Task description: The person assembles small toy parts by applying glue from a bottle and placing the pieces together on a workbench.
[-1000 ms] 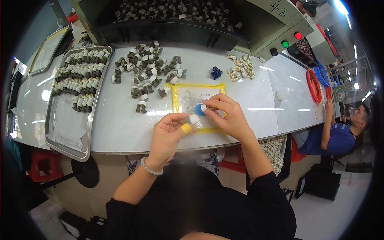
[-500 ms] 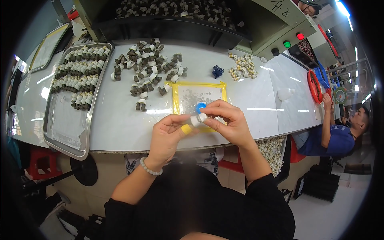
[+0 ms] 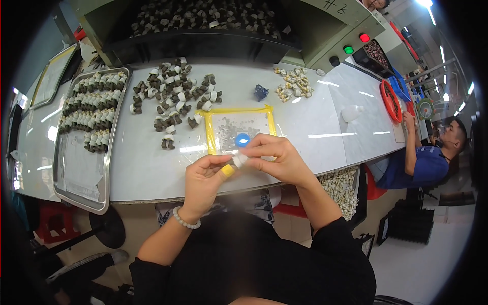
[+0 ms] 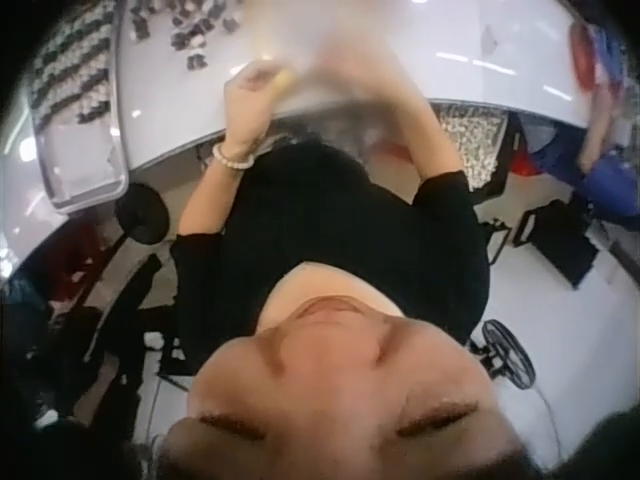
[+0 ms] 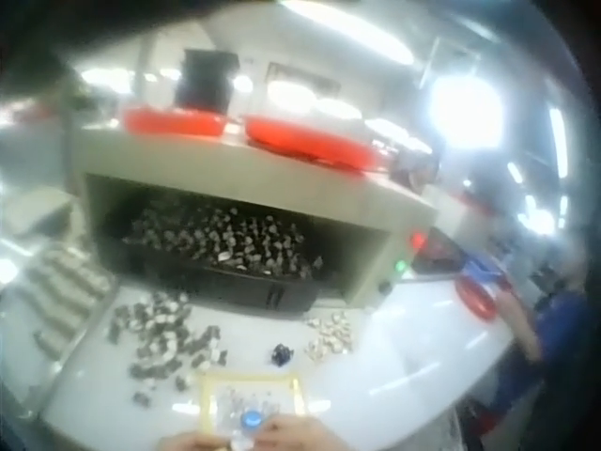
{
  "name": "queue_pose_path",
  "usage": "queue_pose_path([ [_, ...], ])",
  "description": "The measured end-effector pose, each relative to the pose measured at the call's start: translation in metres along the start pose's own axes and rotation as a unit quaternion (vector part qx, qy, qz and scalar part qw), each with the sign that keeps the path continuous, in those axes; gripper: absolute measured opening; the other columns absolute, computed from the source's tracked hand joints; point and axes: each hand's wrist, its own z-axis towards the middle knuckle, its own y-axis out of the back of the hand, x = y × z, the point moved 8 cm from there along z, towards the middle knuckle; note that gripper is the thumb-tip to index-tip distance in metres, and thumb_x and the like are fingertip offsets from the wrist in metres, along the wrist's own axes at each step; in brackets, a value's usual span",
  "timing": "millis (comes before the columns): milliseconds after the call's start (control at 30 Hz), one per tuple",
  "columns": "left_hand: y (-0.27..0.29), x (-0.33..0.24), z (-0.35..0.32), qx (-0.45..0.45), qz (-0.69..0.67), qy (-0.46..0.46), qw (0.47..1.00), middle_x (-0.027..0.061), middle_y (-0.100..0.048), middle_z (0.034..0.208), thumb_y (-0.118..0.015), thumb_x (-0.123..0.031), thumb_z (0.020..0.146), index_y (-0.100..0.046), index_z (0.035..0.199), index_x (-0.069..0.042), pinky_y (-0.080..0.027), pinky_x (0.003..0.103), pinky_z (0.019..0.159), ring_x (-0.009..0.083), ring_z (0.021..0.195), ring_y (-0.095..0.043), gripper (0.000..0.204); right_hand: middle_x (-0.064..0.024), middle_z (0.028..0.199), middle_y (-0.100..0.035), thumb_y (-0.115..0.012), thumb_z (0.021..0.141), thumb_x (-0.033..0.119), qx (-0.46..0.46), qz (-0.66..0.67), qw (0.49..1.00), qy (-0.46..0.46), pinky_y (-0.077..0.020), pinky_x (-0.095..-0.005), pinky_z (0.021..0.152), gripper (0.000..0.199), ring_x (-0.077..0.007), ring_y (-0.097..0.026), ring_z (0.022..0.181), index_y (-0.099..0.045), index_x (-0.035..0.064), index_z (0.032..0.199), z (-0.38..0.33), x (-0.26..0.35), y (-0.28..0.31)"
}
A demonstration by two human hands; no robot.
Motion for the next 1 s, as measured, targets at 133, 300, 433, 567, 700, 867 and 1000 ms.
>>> queue_pose_path([
  [133, 0.012, -0.012, -0.016, -0.023, 0.049, 0.03, 0.998, 0.0137, -0.063, 0.1, -0.06, 0.006, 0.084, -0.059, 0.103, 0.007, -0.054, 0.031, 0.082, 0.0198, 0.093, -0.063, 0.019, -0.0081, 0.087, -0.066, -0.067, 0.079, 0.004, 0.046, 0.002, 0.999, -0.017, -0.0481, -0.0266, 0.072, 0.016, -0.0161, -0.062, 0.079, -0.069, -0.0007, 0.094, 0.012, -0.021, 0.008],
  [300, 0.062, -0.087, -0.057, -0.148, 0.438, -0.211, 0.861, 0.013, -0.064, 0.096, -0.064, 0.01, 0.075, -0.062, 0.099, 0.004, -0.05, 0.031, 0.077, 0.0212, 0.084, -0.062, 0.024, -0.0076, 0.08, -0.065, -0.065, 0.084, 0.015, -0.237, -0.195, 0.946, -0.105, -0.0476, -0.0271, 0.066, 0.018, -0.0147, -0.059, 0.071, -0.066, -0.0011, 0.093, 0.019, -0.071, 0.113],
  [433, 0.081, -0.122, -0.08, -0.218, 0.672, -0.326, 0.628, 0.016, -0.062, 0.092, -0.064, 0.01, 0.069, -0.062, 0.096, 0.003, -0.049, 0.035, 0.072, 0.0312, 0.082, -0.058, 0.028, -0.0127, 0.076, -0.064, -0.068, 0.079, 0.02, -0.232, -0.269, 0.92, -0.166, -0.0478, -0.0333, 0.066, 0.027, -0.0239, -0.061, 0.071, -0.065, -0.0002, 0.098, 0.029, -0.092, 0.123],
  [567, 0.065, -0.131, -0.069, -0.211, 0.725, -0.308, 0.578, 0.016, -0.058, 0.101, -0.069, 0.001, 0.067, -0.061, 0.098, 0.004, -0.047, 0.039, 0.079, 0.0329, 0.095, -0.053, 0.032, -0.0129, 0.078, -0.064, -0.065, 0.078, 0.013, -0.217, -0.282, 0.926, -0.126, -0.0483, -0.0338, 0.067, 0.024, -0.0237, -0.06, 0.07, -0.065, -0.0002, 0.098, 0.033, -0.097, 0.121],
  [700, 0.049, -0.128, -0.051, -0.224, 0.64, -0.313, 0.665, 0.0154, -0.056, 0.1, -0.07, -0.003, 0.066, -0.061, 0.1, 0.004, -0.044, 0.042, 0.082, 0.0328, 0.095, -0.052, 0.036, -0.0104, 0.08, -0.061, -0.063, 0.075, 0.001, -0.203, -0.237, 0.949, -0.054, -0.0481, -0.029, 0.064, 0.022, -0.0185, -0.058, 0.067, -0.065, -0.001, 0.097, 0.022, -0.061, 0.096],
  [867, 0.021, -0.119, -0.014, -0.168, 0.753, -0.277, 0.572, 0.0111, -0.058, 0.093, -0.072, -0.013, 0.068, -0.062, 0.099, -0.001, -0.042, 0.04, 0.074, 0.0276, 0.09, -0.051, 0.035, -0.0086, 0.083, -0.058, -0.066, 0.073, -0.002, -0.142, -0.326, 0.93, 0.092, -0.0487, -0.0284, 0.063, 0.025, -0.0183, -0.057, 0.068, -0.065, -0.0011, 0.098, -0.001, -0.021, 0.045],
  [1000, 0.028, -0.11, 0.001, -0.151, 0.806, -0.206, 0.533, 0.0077, -0.058, 0.091, -0.071, -0.013, 0.069, -0.063, 0.097, -0.003, -0.038, 0.038, 0.072, 0.0248, 0.089, -0.051, 0.03, -0.0089, 0.086, -0.059, -0.069, 0.075, 0.002, -0.082, -0.378, 0.915, 0.114, -0.0493, -0.0316, 0.066, 0.024, -0.0221, -0.057, 0.075, -0.066, 0.0007, 0.099, -0.01, -0.015, 0.026],
])
